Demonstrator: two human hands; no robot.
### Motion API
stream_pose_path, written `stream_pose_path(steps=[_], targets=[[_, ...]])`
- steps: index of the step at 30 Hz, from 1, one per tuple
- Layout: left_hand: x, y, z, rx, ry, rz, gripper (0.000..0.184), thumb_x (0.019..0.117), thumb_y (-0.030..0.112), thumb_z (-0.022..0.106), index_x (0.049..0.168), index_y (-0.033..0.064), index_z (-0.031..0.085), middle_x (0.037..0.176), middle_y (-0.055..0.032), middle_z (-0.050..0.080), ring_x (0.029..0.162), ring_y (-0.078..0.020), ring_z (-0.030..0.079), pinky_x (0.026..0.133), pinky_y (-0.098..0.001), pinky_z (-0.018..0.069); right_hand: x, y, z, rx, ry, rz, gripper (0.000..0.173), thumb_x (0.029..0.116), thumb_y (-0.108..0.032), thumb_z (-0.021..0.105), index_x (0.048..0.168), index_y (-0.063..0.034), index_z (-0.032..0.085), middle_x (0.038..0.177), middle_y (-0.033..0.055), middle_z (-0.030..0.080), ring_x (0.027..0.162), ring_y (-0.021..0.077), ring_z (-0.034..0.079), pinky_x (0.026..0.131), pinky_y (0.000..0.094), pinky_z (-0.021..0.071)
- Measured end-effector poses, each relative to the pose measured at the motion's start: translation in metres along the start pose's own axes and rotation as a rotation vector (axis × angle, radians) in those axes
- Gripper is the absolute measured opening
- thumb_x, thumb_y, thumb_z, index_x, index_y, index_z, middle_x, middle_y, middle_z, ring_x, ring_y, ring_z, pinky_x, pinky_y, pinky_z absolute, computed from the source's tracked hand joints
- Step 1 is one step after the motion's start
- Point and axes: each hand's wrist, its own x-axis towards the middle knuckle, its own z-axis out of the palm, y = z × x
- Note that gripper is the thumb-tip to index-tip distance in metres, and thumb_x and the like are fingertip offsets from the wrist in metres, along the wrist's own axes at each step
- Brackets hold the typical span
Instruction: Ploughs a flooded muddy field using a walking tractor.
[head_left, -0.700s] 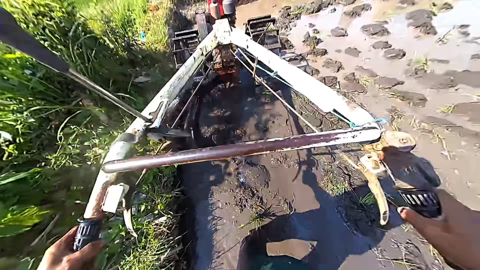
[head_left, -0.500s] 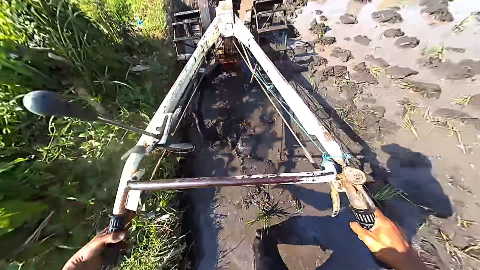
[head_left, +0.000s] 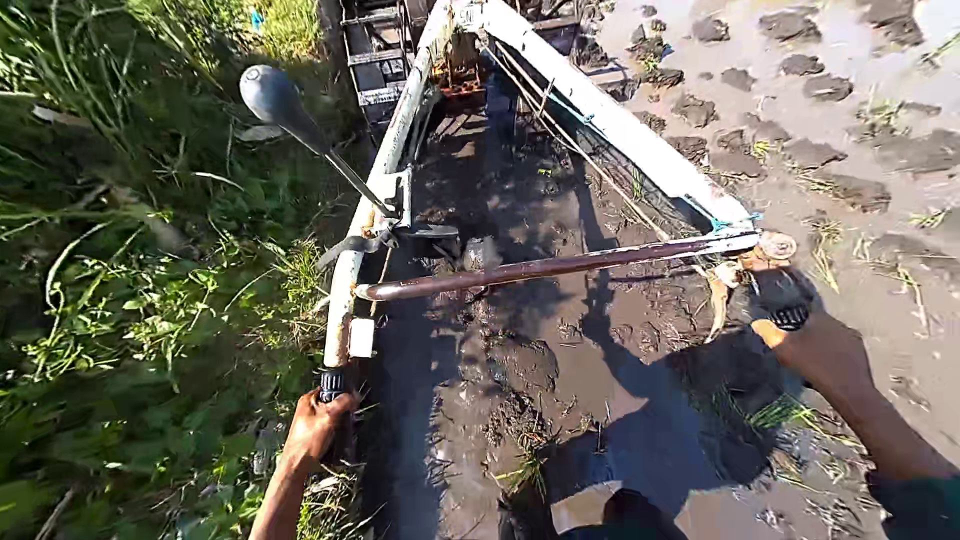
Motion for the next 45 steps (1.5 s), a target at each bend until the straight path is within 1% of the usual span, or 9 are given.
stream_pose_path(steps=[7,11,15,19,22,24,28,33,45], targets=[[-0.028,0.087,0.152,-0.215,-0.153,-0.024,0.022,0.0840,0.004,0.063,0.106,0.0004,0.061,0.077,0.0011,0.063,0.066,-0.0047,0.062,0.065,-0.0236,0.0552,0.206,0.064,-0.071,0.048,-0.015,-0.047,0.059,0.0980,-0.035,0.067,0.134,0.0100,0.054,0.126,0.0406,0.057,0.117,0.0550,0.056,0.099,0.0739,0.0391],[0.002,0.126,0.175,0.217,0.157,0.044,0.053,0.0886,0.013,0.072,0.135,-0.0051,0.056,0.105,-0.0250,0.068,0.094,-0.0351,0.067,0.084,-0.0561,0.0528,0.265,0.037,-0.074,0.348,-0.267,-0.012,0.039,0.1059,-0.025,0.050,0.132,0.0048,0.053,0.103,0.0177,0.060,0.081,0.0199,0.057,0.079,0.0425,0.0496],[0.048,0.175,0.197,0.417,0.270,-0.006,0.053,0.0883,0.014,0.073,0.135,-0.0040,0.056,0.108,-0.0296,0.067,0.099,-0.0434,0.066,0.086,-0.0638,0.0504,0.354,0.038,-0.066,0.684,-0.609,0.004,0.039,0.1013,-0.024,0.034,0.136,-0.0124,0.046,0.112,0.0008,0.062,0.093,0.0074,0.062,0.080,0.0272,0.0533],[0.099,0.228,0.229,0.466,0.345,-0.020,0.051,0.0869,0.013,0.074,0.131,-0.0053,0.058,0.108,-0.0310,0.066,0.101,-0.0456,0.065,0.086,-0.0665,0.0483,0.465,0.028,-0.040,0.956,-0.711,-0.177,0.060,0.0751,-0.047,0.066,0.124,-0.0152,0.053,0.102,-0.0042,0.069,0.093,0.0062,0.068,0.079,0.0274,0.0597],[0.138,0.266,0.254,0.519,0.432,-0.080,0.055,0.0879,0.013,0.075,0.135,-0.0062,0.055,0.114,-0.0359,0.064,0.107,-0.0516,0.063,0.091,-0.0695,0.0464,0.505,-0.019,-0.054,0.857,-0.707,-0.152,0.020,0.0821,-0.034,0.052,0.098,-0.0230,0.058,0.075,-0.0141,0.068,0.068,-0.0044,0.065,0.061,0.0154,0.0554],[0.171,0.291,0.260,0.549,0.468,-0.065,0.056,0.0888,0.014,0.076,0.135,-0.0075,0.055,0.117,-0.0376,0.063,0.111,-0.0540,0.062,0.094,-0.0706,0.0450,0.530,-0.053,-0.061,0.818,-0.786,-0.098,0.025,0.0938,-0.031,0.037,0.100,-0.0175,0.057,0.075,-0.0091,0.067,0.068,-0.0003,0.065,0.061,0.0168,0.0559],[0.229,0.339,0.268,0.554,0.448,-0.044,0.053,0.0905,0.019,0.074,0.134,-0.0055,0.056,0.117,-0.0362,0.064,0.113,-0.0539,0.061,0.094,-0.0711,0.0453,0.579,-0.108,-0.063,0.520,-0.513,-0.118,0.048,0.1118,-0.033,0.029,0.138,0.0008,0.051,0.119,0.0154,0.062,0.102,0.0177,0.061,0.093,0.0388,0.0505],[0.297,0.382,0.257,0.586,0.445,-0.036,0.059,0.0919,0.025,0.072,0.139,-0.0032,0.053,0.118,-0.0357,0.064,0.113,-0.0535,0.062,0.094,-0.0708,0.0467,0.633,-0.180,-0.051,0.328,-0.335,-0.134,0.057,0.1091,-0.041,0.043,0.133,0.0092,0.056,0.131,0.0331,0.057,0.120,0.0405,0.057,0.104,0.0606,0.0395],[0.533,0.347,0.035,0.603,0.634,-0.060,0.057,0.0951,0.023,0.068,0.142,-0.0042,0.052,0.136,-0.0373,0.056,0.128,-0.0555,0.053,0.102,-0.0741,0.0402,0.482,-0.420,0.058,0.348,-0.418,-0.195,0.053,0.1064,-0.041,0.052,0.112,0.0092,0.065,0.103,0.0275,0.066,0.099,0.0380,0.063,0.091,0.0585,0.0460]])
